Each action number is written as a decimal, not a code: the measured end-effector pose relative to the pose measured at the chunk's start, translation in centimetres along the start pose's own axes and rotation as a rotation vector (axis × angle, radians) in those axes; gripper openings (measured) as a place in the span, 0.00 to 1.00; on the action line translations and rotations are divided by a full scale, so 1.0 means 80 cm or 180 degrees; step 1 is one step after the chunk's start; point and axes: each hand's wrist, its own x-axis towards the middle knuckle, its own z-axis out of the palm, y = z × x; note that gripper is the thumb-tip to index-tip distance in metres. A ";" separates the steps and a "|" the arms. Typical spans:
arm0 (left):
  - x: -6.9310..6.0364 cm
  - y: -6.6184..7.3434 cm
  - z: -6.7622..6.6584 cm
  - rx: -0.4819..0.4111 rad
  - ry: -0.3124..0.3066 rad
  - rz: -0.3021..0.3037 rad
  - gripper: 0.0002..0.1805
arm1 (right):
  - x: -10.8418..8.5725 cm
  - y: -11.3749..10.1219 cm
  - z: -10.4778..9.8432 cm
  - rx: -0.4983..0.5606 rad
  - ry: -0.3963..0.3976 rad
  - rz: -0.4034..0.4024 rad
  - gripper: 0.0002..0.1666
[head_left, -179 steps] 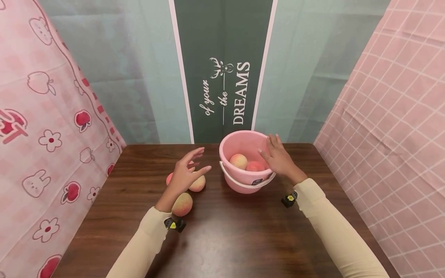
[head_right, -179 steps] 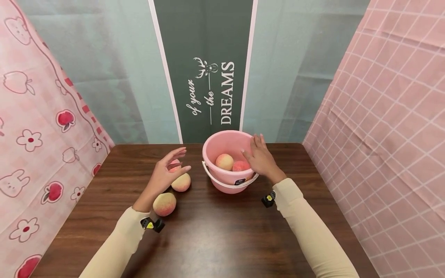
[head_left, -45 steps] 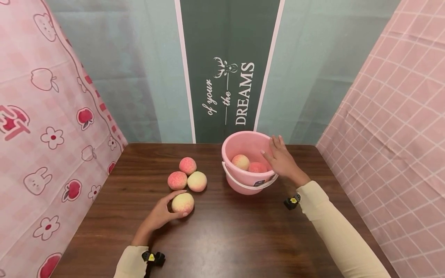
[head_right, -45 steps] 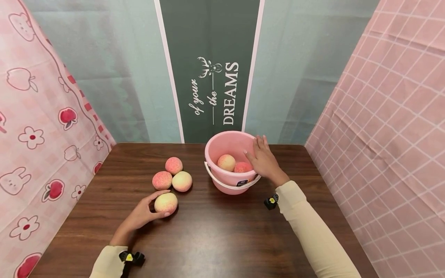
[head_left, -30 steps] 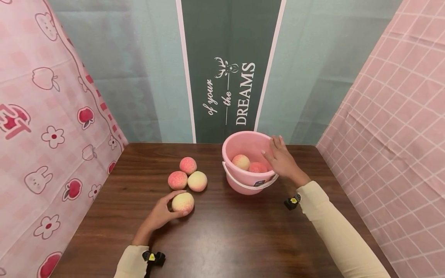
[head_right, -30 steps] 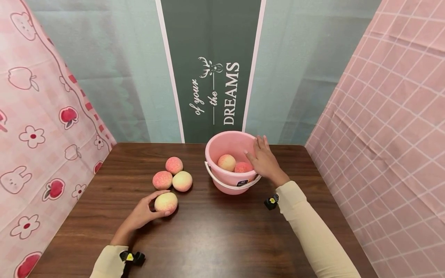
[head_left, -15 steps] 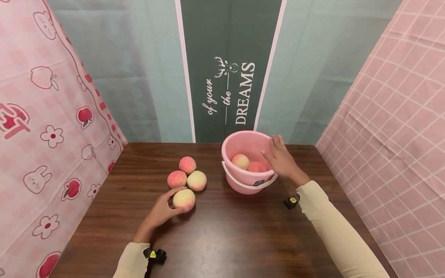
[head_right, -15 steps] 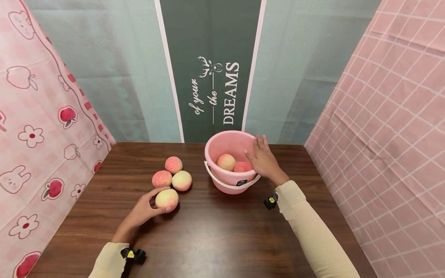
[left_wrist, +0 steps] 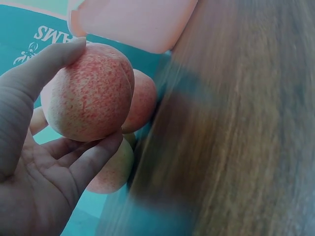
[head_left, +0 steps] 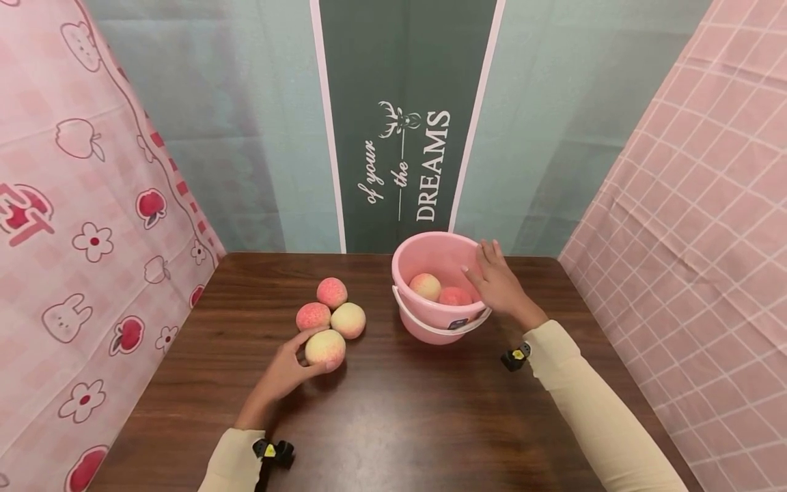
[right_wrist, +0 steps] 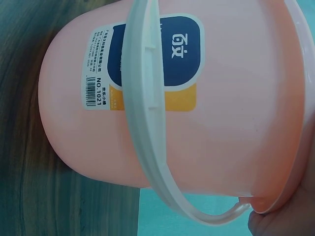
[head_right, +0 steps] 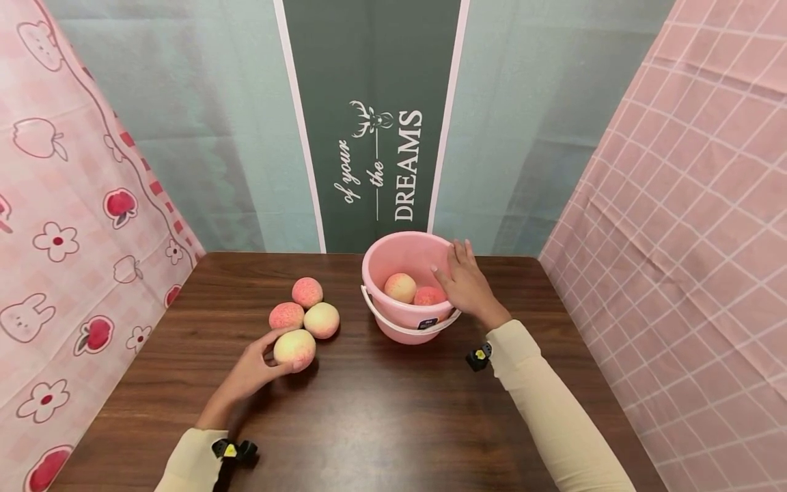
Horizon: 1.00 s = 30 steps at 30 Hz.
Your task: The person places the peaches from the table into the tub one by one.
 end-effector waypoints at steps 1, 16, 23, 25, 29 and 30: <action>0.000 0.002 0.000 -0.0009 0.0002 -0.0008 0.39 | 0.000 -0.001 0.000 0.0002 -0.0003 0.0008 0.48; 0.009 0.020 0.000 -0.0053 0.0035 0.0033 0.38 | 0.001 0.001 0.000 -0.0011 -0.0046 0.0012 0.48; 0.013 0.031 0.000 -0.0004 0.0080 -0.0027 0.40 | 0.000 0.001 0.000 -0.0024 -0.0054 0.0025 0.47; 0.015 0.033 -0.001 -0.0041 0.0076 -0.0021 0.40 | 0.000 0.001 0.001 -0.0023 -0.0064 0.0032 0.47; 0.019 0.034 0.000 -0.0047 0.0082 0.0044 0.39 | 0.001 0.001 0.001 -0.0018 -0.0046 0.0045 0.47; 0.020 0.034 0.000 -0.0053 0.0081 0.0058 0.39 | 0.002 0.002 0.002 -0.0020 -0.0045 0.0050 0.47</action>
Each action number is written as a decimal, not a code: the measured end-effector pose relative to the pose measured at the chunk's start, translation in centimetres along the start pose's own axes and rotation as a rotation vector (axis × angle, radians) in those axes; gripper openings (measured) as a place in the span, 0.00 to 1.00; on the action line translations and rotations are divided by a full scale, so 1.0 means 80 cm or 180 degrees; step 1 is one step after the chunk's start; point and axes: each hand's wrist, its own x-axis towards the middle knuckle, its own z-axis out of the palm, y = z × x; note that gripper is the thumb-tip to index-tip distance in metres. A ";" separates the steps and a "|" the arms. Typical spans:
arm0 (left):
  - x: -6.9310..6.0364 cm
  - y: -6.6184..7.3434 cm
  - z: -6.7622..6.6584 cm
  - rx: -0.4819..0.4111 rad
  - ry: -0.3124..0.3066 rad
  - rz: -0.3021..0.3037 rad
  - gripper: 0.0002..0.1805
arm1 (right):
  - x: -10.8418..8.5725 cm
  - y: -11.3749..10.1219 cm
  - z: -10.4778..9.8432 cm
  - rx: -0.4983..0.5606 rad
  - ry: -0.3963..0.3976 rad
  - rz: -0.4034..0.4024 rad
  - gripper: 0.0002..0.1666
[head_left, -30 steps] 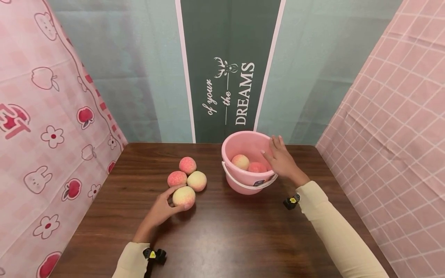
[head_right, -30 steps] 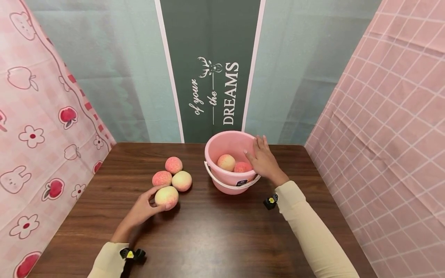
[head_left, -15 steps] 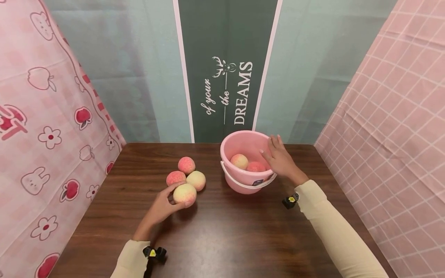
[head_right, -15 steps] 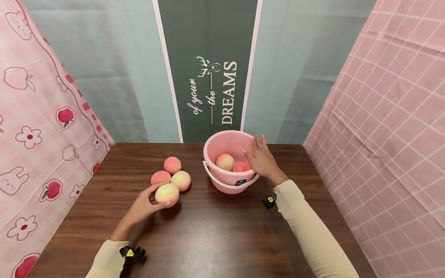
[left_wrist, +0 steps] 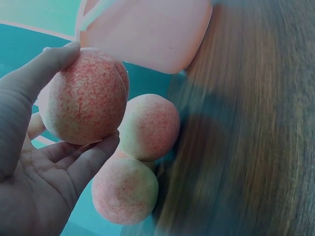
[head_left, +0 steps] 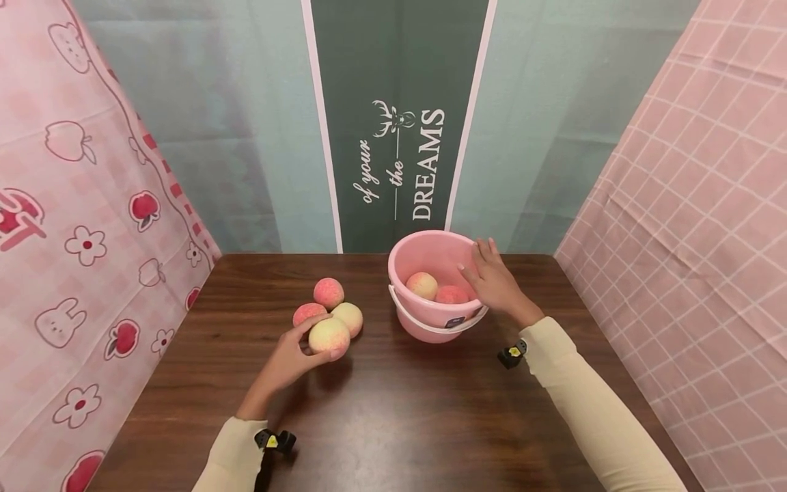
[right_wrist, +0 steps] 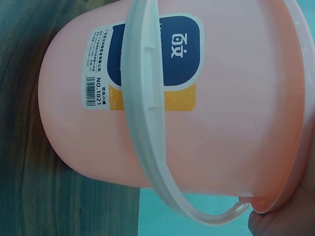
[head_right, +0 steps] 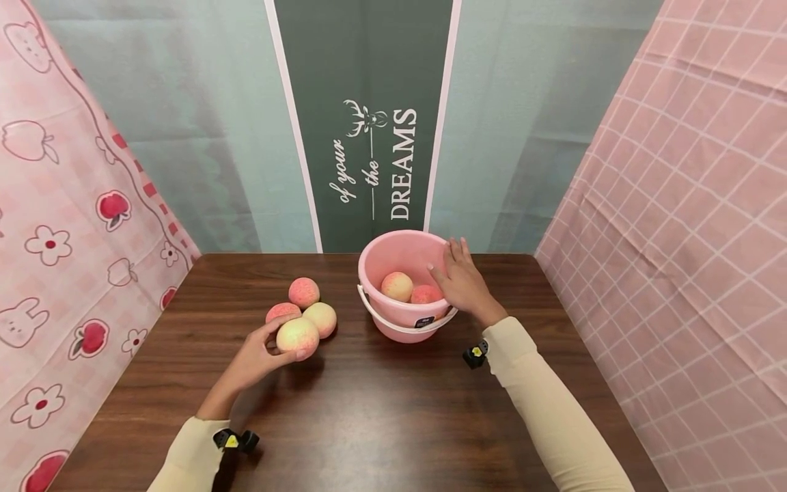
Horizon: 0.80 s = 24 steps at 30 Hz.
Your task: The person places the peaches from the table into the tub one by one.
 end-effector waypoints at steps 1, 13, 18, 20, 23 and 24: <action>0.001 0.000 0.000 0.0015 0.0005 -0.0002 0.39 | 0.000 0.000 0.000 0.0000 0.0000 0.0004 0.47; 0.007 0.006 0.000 0.0294 0.0027 0.0115 0.40 | 0.000 0.000 0.001 0.0005 -0.0009 0.0023 0.47; 0.010 0.014 0.001 0.0209 0.0009 0.0094 0.40 | 0.001 0.000 0.001 0.0004 0.0025 0.0011 0.46; 0.012 0.018 0.002 0.0130 -0.0023 0.0094 0.39 | 0.000 -0.001 0.001 0.0005 0.0033 0.0017 0.46; 0.016 0.023 0.003 -0.0002 -0.0079 0.0076 0.39 | 0.000 -0.001 0.000 0.0001 0.0028 0.0020 0.47; 0.017 0.025 0.003 -0.0032 -0.0097 0.0076 0.40 | 0.000 -0.001 0.000 -0.0001 0.0022 0.0019 0.47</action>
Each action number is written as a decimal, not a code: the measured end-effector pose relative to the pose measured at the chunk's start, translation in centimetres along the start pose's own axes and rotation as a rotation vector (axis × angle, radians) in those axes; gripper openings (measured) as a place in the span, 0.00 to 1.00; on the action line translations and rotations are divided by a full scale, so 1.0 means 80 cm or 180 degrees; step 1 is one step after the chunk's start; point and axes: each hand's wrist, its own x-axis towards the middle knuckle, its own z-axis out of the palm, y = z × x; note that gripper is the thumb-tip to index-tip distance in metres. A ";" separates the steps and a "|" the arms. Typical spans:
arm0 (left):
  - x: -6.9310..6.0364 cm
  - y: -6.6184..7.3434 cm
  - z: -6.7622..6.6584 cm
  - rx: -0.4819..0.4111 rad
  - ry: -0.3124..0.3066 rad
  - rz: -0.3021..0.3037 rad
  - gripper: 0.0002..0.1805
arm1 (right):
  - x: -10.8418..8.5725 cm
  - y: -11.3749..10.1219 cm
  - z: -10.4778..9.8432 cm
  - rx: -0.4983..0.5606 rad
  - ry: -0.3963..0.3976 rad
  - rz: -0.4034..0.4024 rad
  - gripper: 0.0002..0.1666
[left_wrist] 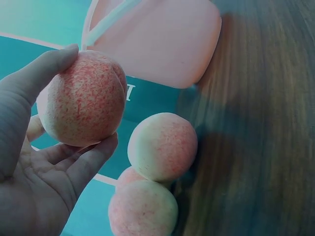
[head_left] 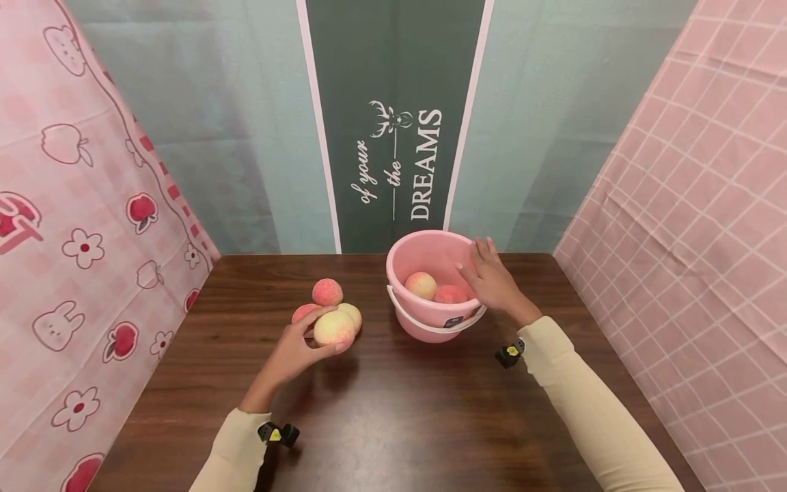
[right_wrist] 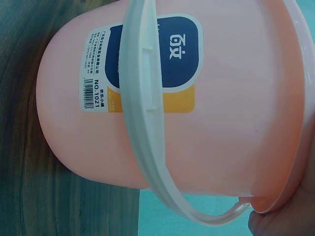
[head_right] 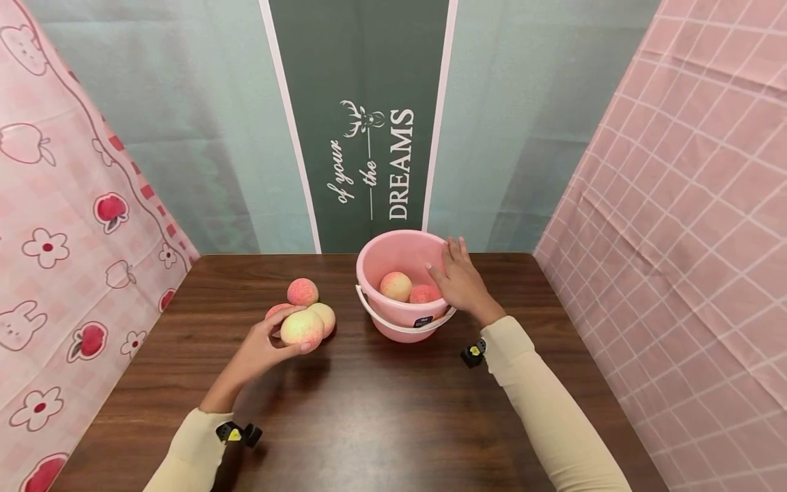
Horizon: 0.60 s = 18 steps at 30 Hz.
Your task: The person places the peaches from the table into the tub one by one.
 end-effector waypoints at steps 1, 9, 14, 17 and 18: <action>0.002 0.002 0.000 -0.0036 -0.0019 -0.0006 0.41 | 0.000 0.000 0.000 0.0000 -0.0006 0.0001 0.47; 0.015 0.011 0.001 -0.0092 -0.0062 0.0039 0.39 | 0.000 0.000 0.001 0.0000 -0.0022 -0.0003 0.47; 0.020 0.014 0.002 -0.0085 -0.0068 0.0108 0.37 | 0.000 0.000 0.001 0.0005 0.0007 -0.0009 0.48; 0.023 0.014 0.003 -0.0111 -0.0074 0.0121 0.37 | 0.000 0.000 0.002 0.0007 0.0012 -0.0008 0.48; 0.024 0.014 0.004 -0.0109 -0.0077 0.0107 0.37 | 0.000 0.000 0.002 0.0002 0.0014 -0.0009 0.48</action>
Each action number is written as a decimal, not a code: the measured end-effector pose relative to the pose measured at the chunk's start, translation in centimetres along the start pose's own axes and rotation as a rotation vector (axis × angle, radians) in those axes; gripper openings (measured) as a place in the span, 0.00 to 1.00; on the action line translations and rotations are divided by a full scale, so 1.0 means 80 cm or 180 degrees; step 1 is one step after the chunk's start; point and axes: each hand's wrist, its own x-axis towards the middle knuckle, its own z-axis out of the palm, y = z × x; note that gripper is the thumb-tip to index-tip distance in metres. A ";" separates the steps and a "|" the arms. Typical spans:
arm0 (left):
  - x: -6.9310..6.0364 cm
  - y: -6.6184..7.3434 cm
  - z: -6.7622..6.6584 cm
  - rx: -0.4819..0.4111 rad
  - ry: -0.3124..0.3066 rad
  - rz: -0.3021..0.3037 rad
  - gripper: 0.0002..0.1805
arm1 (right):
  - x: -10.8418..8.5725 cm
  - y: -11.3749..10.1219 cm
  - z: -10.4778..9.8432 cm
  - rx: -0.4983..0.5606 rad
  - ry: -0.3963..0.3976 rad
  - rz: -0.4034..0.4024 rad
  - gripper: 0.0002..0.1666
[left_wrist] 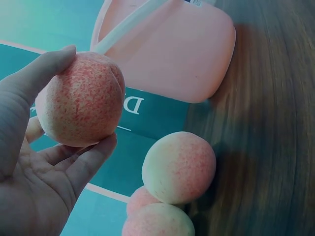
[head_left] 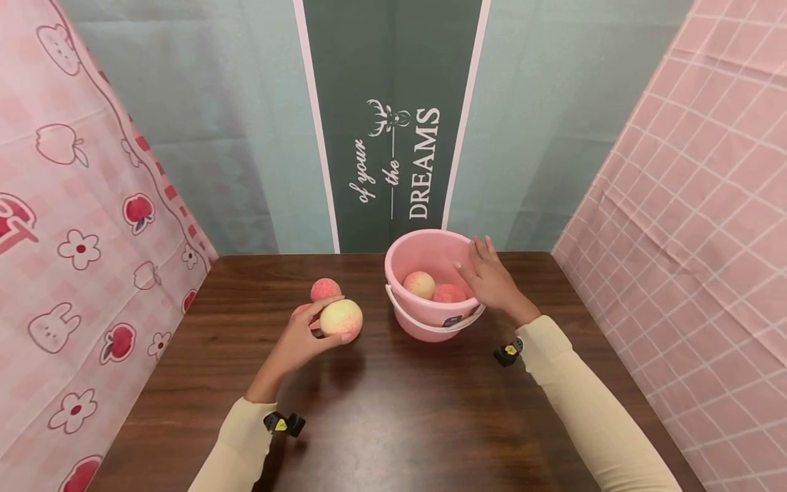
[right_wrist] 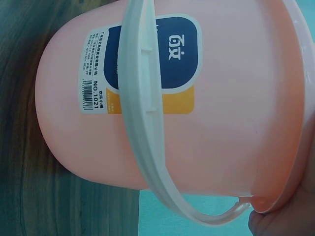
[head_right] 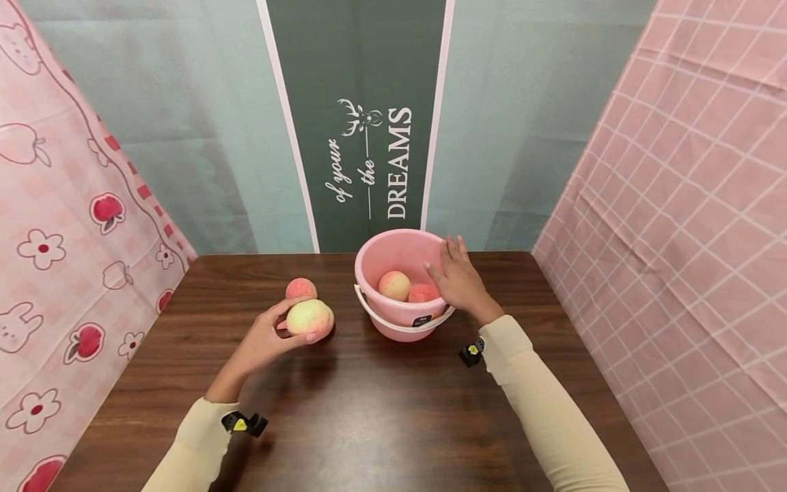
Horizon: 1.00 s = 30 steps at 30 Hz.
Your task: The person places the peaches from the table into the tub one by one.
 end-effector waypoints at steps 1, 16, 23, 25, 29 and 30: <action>0.001 0.000 0.000 0.0014 0.0004 -0.0007 0.37 | 0.000 0.000 0.000 0.0001 0.0000 0.0006 0.49; 0.013 0.015 0.001 0.0141 0.0082 -0.0004 0.37 | -0.001 0.000 0.001 0.0007 -0.0003 0.0050 0.48; 0.020 0.025 0.001 0.0184 0.0085 0.0043 0.36 | -0.001 -0.001 0.001 0.0027 -0.0037 0.0069 0.49; 0.023 0.029 0.002 0.0204 0.0091 0.0054 0.36 | -0.001 -0.001 0.001 0.0032 -0.0044 0.0065 0.49; 0.029 0.036 0.004 0.0217 0.0090 0.0040 0.37 | -0.002 -0.002 0.000 0.0025 -0.0033 0.0055 0.48; 0.029 0.038 0.004 0.0225 0.0093 0.0023 0.37 | -0.001 -0.002 0.000 0.0026 -0.0034 0.0052 0.48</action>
